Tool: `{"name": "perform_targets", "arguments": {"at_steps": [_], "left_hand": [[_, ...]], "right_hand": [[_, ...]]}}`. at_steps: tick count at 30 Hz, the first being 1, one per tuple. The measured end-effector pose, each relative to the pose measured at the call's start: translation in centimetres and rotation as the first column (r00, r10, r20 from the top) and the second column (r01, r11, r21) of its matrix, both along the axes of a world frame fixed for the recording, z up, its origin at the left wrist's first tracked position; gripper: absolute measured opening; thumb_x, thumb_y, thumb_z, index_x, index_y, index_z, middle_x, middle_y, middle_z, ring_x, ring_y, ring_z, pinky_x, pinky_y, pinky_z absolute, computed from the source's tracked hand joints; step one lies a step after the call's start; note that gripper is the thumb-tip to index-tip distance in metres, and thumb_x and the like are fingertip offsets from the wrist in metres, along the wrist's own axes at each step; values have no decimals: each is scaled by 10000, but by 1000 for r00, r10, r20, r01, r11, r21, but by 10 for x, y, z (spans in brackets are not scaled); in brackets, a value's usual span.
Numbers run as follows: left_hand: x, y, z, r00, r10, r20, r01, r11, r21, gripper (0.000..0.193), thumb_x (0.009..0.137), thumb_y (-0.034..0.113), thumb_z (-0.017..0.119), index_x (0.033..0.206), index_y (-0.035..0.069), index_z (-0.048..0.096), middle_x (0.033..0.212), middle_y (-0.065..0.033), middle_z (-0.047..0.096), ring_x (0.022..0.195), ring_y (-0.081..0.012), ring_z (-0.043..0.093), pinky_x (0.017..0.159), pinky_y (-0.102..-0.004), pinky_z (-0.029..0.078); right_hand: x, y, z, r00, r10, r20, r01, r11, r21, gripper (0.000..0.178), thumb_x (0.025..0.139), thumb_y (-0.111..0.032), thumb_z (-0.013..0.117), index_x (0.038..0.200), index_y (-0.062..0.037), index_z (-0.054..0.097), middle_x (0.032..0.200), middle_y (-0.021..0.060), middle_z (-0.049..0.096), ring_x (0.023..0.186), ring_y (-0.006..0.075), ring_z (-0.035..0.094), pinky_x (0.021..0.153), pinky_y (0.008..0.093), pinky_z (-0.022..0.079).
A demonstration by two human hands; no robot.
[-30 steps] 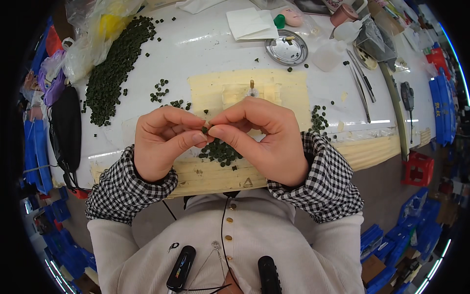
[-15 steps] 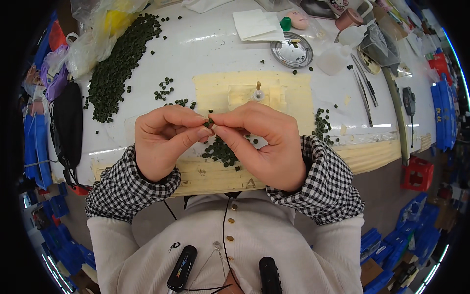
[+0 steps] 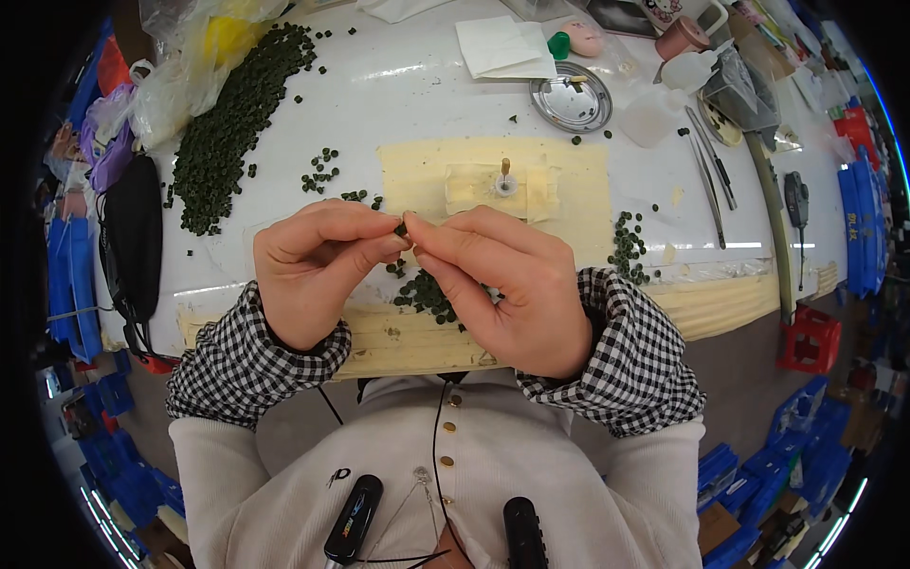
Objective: Assembling small green plastic toy parts at a workbench by hand.
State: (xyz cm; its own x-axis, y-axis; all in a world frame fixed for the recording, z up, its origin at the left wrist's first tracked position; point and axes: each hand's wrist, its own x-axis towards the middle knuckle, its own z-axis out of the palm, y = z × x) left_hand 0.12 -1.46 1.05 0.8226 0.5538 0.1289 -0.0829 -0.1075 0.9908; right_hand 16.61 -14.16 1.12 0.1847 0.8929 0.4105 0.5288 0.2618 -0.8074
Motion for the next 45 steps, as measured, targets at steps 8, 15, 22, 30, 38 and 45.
{"name": "perform_targets", "arguments": {"at_steps": [8, 15, 22, 30, 38, 45], "left_hand": [[5, -5, 1, 998, 60, 29, -53, 981, -186, 180, 865, -87, 641, 1043, -65, 652, 988, -147, 687, 929, -186, 681, 828, -272, 556], [4, -4, -2, 997, 72, 35, -64, 980, -186, 156, 883, -78, 624, 1038, -68, 639, 984, -156, 694, 914, -188, 689, 803, -276, 568], [3, -1, -2, 998, 61, 30, -50, 960, -276, 173, 871, -67, 651, 1043, -85, 648, 994, -136, 691, 930, -159, 672, 848, -256, 554], [1, 5, -5, 999, 8, 33, -12, 991, 135, 177, 867, -126, 603, 1021, -64, 664, 961, -160, 684, 890, -193, 675, 801, -289, 564], [3, 0, -5, 999, 29, 44, -25, 996, -82, 169, 869, -110, 614, 1022, -59, 666, 968, -160, 688, 866, -187, 675, 783, -278, 562], [4, -1, -3, 998, 48, 45, -39, 985, -171, 136, 883, -77, 624, 1015, -67, 658, 953, -155, 693, 853, -179, 681, 782, -279, 567]], "right_hand": [[0, 0, 0, 1000, -7, -19, 7, 1000, -2, 317, 838, 69, 647, 1152, 29, 657, 875, 127, 656, 695, 183, 636, 632, 251, 512], [-1, 0, 1, 998, -18, 64, 16, 999, 29, 351, 825, 72, 659, 1172, 20, 649, 881, 131, 650, 699, 195, 641, 629, 254, 518], [0, 0, 2, 994, -15, 107, 12, 999, 31, 361, 810, 82, 662, 1165, 20, 652, 875, 136, 647, 698, 208, 642, 619, 267, 520], [1, 0, -1, 997, 23, 76, -26, 999, 36, 354, 809, 84, 659, 1158, 25, 652, 882, 139, 654, 711, 215, 646, 627, 272, 523], [3, -1, -2, 992, 51, 111, -57, 997, 51, 347, 804, 89, 663, 1147, 33, 652, 880, 138, 654, 730, 224, 648, 634, 283, 526], [2, -1, 2, 993, 27, 116, -34, 998, 61, 355, 800, 95, 664, 1149, 32, 652, 888, 140, 654, 732, 230, 652, 636, 280, 531]]}}
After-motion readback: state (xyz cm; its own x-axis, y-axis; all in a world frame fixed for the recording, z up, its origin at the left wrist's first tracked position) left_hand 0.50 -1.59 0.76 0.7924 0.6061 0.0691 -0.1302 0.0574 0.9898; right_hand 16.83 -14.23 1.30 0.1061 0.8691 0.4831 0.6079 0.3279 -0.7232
